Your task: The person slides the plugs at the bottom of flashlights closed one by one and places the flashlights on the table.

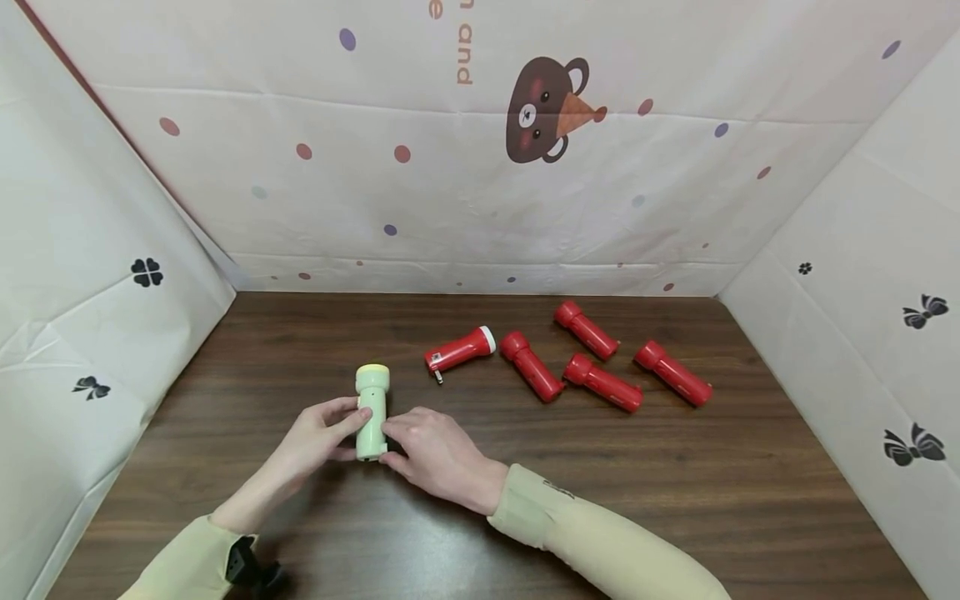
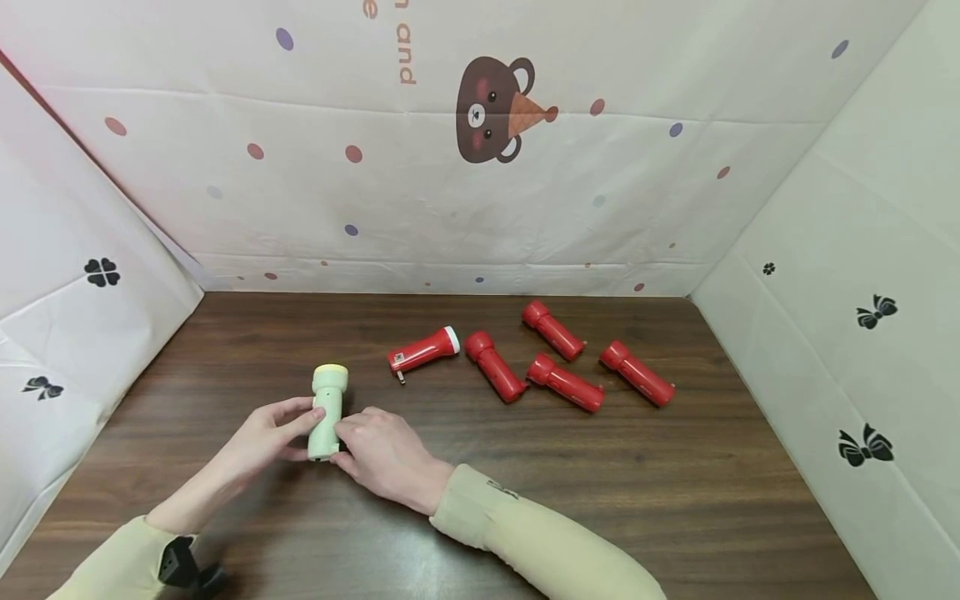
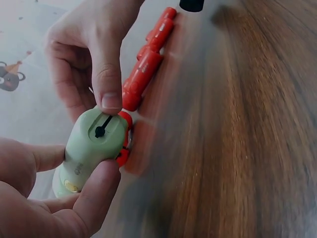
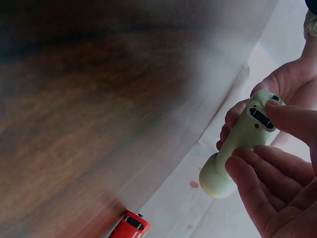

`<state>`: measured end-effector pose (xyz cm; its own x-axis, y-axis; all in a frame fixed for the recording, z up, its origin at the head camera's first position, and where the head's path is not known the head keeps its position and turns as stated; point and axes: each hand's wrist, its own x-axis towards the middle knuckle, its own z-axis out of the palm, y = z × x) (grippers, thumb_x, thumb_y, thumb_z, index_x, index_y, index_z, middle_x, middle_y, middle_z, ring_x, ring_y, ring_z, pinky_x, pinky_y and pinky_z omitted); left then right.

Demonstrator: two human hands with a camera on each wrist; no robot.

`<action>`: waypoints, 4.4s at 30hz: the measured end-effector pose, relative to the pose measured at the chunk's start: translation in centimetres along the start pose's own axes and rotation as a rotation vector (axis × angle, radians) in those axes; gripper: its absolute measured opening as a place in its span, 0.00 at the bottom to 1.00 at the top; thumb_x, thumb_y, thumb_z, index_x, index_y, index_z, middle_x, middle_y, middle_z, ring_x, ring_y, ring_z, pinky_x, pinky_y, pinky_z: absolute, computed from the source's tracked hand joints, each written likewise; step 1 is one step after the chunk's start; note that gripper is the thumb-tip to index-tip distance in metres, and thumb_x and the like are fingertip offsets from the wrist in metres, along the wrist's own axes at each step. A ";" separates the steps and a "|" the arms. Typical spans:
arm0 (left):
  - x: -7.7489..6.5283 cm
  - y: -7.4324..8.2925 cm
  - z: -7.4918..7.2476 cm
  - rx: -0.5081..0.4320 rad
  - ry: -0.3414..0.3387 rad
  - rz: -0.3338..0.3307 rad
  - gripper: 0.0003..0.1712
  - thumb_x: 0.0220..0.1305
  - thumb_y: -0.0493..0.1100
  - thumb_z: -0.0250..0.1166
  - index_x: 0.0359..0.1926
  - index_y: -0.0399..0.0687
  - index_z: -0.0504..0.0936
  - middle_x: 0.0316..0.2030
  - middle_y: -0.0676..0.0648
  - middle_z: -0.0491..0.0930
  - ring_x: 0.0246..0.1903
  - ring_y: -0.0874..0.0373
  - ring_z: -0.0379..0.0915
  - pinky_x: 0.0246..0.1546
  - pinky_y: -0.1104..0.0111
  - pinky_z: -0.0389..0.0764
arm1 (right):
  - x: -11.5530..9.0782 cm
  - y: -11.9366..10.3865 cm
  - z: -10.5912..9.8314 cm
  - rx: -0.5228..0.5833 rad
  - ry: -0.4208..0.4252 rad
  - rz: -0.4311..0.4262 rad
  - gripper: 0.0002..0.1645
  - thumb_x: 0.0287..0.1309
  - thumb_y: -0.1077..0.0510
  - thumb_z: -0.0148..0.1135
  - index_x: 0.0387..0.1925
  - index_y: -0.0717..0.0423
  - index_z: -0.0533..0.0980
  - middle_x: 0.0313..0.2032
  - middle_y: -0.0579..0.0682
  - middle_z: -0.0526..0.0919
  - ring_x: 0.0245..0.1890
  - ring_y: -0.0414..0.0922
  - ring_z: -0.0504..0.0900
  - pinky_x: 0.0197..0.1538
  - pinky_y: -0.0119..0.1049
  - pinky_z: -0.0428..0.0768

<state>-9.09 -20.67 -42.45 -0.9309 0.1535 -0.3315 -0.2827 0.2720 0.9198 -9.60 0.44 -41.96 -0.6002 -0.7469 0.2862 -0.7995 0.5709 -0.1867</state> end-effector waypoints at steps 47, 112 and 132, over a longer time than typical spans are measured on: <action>0.5 -0.9 -1.2 0.311 0.057 0.038 0.32 0.75 0.42 0.66 0.70 0.25 0.70 0.56 0.29 0.83 0.47 0.51 0.88 0.37 0.65 0.91 | 2.3 -0.8 2.3 -0.113 -0.167 0.075 0.10 0.64 0.47 0.73 0.31 0.45 0.84 0.28 0.38 0.87 0.33 0.38 0.84 0.38 0.30 0.80; 0.1 -1.1 -2.4 0.376 0.076 0.074 0.32 0.75 0.41 0.65 0.72 0.29 0.69 0.63 0.28 0.79 0.56 0.41 0.85 0.38 0.65 0.91 | 3.1 -2.0 2.3 -0.128 -0.162 0.090 0.10 0.65 0.47 0.73 0.32 0.46 0.83 0.27 0.40 0.85 0.30 0.38 0.82 0.32 0.29 0.78; -0.1 -0.9 -2.5 0.343 0.185 0.039 0.36 0.80 0.54 0.58 0.77 0.38 0.65 0.69 0.28 0.75 0.55 0.43 0.87 0.43 0.66 0.90 | 1.9 -1.5 1.7 -0.065 -0.121 0.099 0.10 0.66 0.45 0.70 0.40 0.46 0.83 0.38 0.39 0.90 0.37 0.40 0.85 0.36 0.30 0.82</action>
<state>-9.29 -23.35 -42.74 -0.9742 0.0041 -0.2257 -0.1821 0.5761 0.7968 -9.61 -2.42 -42.69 -0.6776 -0.7193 0.1532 -0.7354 0.6617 -0.1460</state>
